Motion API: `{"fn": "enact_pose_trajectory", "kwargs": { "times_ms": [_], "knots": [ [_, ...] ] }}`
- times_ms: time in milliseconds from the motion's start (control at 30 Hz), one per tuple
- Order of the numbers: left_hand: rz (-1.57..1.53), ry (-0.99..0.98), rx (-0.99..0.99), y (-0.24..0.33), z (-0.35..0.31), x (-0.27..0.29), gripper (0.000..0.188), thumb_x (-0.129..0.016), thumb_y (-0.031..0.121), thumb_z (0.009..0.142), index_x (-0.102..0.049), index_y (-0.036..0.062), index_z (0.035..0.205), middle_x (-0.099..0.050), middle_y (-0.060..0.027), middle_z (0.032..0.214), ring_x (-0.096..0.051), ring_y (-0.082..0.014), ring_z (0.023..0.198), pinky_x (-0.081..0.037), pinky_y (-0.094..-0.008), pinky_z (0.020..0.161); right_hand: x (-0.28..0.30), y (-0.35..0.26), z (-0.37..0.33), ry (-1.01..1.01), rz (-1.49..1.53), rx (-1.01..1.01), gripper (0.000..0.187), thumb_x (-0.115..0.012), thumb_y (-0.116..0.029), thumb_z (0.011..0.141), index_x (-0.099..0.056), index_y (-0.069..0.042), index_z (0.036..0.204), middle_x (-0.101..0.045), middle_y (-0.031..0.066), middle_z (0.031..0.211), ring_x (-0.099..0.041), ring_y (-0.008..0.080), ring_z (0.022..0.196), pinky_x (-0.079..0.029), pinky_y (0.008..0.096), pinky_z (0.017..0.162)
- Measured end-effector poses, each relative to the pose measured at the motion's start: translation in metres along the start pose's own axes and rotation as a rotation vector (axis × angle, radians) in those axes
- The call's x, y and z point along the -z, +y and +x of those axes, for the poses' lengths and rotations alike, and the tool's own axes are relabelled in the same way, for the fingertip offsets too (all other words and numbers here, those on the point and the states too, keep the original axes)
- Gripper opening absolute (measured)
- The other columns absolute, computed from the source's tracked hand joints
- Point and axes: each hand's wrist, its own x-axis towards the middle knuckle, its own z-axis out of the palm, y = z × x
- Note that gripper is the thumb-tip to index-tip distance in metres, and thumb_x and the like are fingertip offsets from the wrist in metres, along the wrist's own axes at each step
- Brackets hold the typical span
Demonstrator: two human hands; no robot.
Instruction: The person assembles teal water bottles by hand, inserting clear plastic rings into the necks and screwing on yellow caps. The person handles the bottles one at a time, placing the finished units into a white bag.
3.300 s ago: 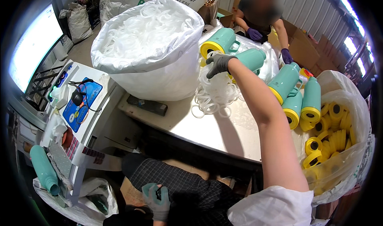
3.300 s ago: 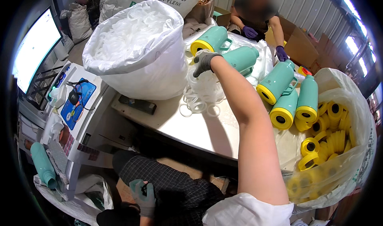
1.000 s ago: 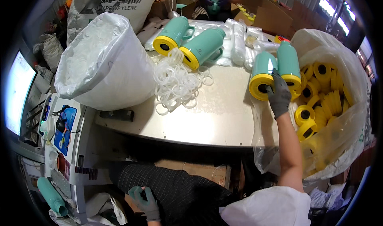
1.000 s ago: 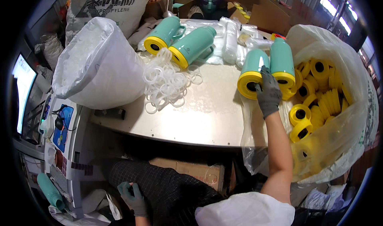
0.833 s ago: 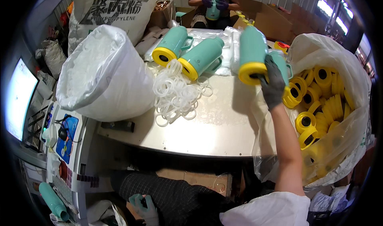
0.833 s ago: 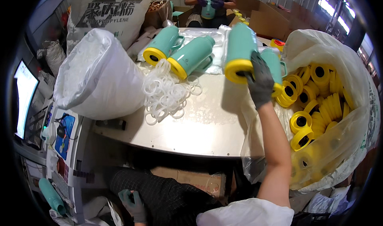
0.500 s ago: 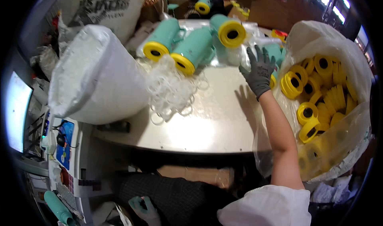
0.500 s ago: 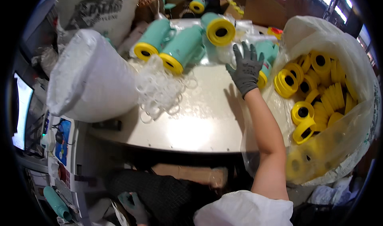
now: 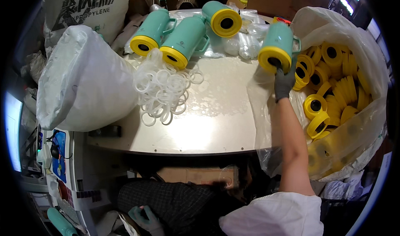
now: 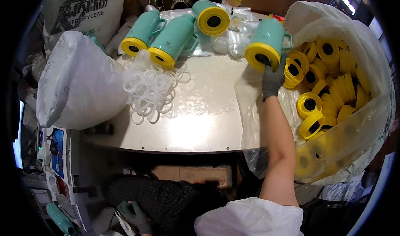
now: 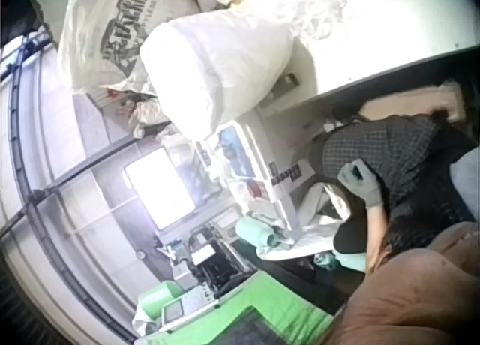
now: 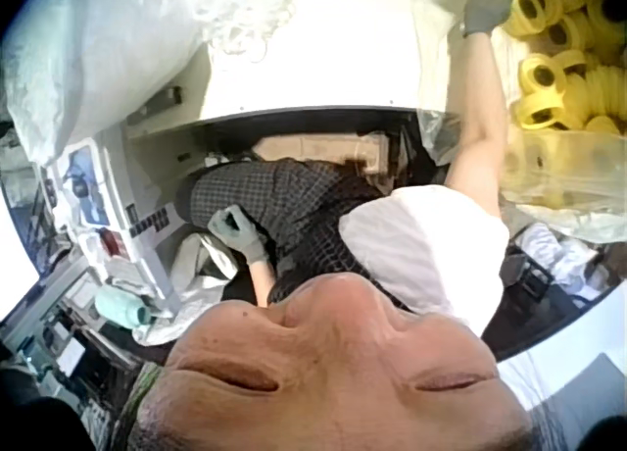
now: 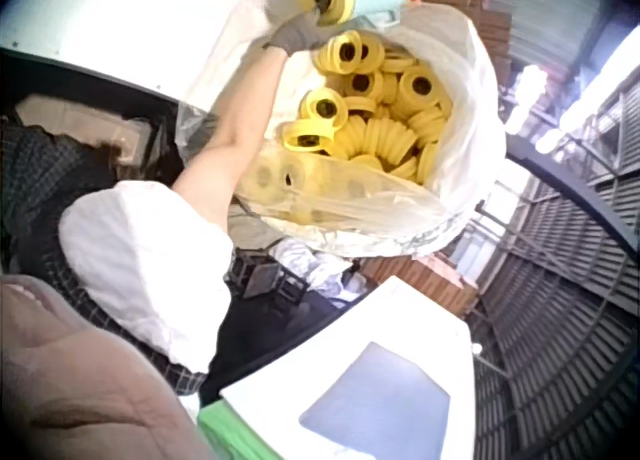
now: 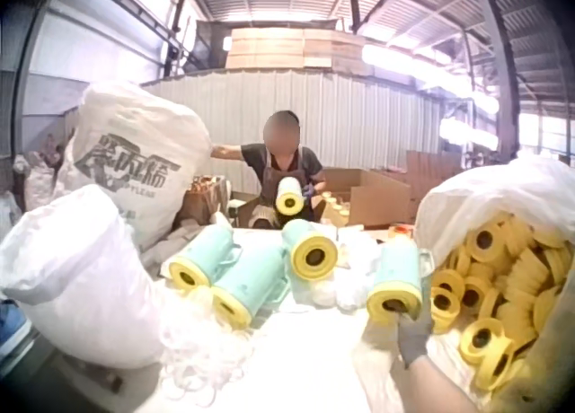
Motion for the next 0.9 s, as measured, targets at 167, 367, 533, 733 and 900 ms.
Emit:
{"fn": "enact_pose_trajectory", "kwargs": {
  "times_ms": [167,367,533,733,900],
  "knots": [
    [0.199,-0.104,-0.035,0.021,0.015,0.006,0.013,-0.061,0.001,0.094,-0.052,-0.0049,0.087,-0.048,-0.0164,0.089,-0.051,-0.0316,0.085,-0.043,-0.0413,0.078,-0.058,-0.019,0.121,-0.121,0.204,0.038,0.058,-0.081,-0.012,0.085,-0.056,0.0,0.136,-0.065,0.0106,0.121,-0.063,0.0178,0.1,-0.053,0.0311,0.082],
    [0.186,-0.076,-0.05,0.001,0.001,0.005,0.01,-0.063,0.001,0.093,-0.056,-0.0057,0.096,-0.05,-0.0152,0.104,-0.053,-0.0278,0.094,-0.047,-0.0406,0.083,-0.01,-0.005,0.039,-0.442,-0.703,-0.289,0.113,-0.076,-0.072,0.079,-0.044,0.01,0.15,-0.055,0.0343,0.143,-0.057,0.0457,0.13,-0.045,0.0482,0.111],
    [0.225,-0.04,-0.111,0.007,0.001,0.006,0.01,-0.063,0.001,0.093,-0.056,-0.0044,0.094,-0.05,-0.0141,0.102,-0.052,-0.0265,0.09,-0.047,-0.0386,0.076,0.014,-0.024,-0.041,-0.518,-1.131,-0.329,0.09,-0.074,-0.049,0.087,-0.041,0.01,0.147,-0.05,0.0324,0.149,-0.049,0.05,0.138,-0.042,0.0517,0.113],
    [0.184,-0.11,-0.115,-0.018,0.007,0.027,0.007,-0.062,0.0,0.093,-0.057,-0.0047,0.094,-0.048,-0.0133,0.101,-0.05,-0.023,0.081,-0.046,-0.0365,0.067,0.06,0.059,-0.004,-0.55,-1.1,-0.289,0.036,-0.058,-0.01,0.091,-0.066,0.003,0.124,-0.07,0.0296,0.121,-0.067,0.043,0.117,-0.053,0.0462,0.102],
    [0.154,0.009,-0.127,-0.014,-0.009,0.003,0.003,-0.061,-0.003,0.094,-0.059,-0.0047,0.096,-0.05,-0.0139,0.102,-0.053,-0.0231,0.084,-0.049,-0.0367,0.068,0.126,0.061,-0.009,-0.421,-1.019,-0.269,0.044,-0.056,-0.009,0.091,-0.063,-0.002,0.134,-0.069,0.0284,0.127,-0.064,0.0449,0.122,-0.049,0.0465,0.105]
  ]
}}
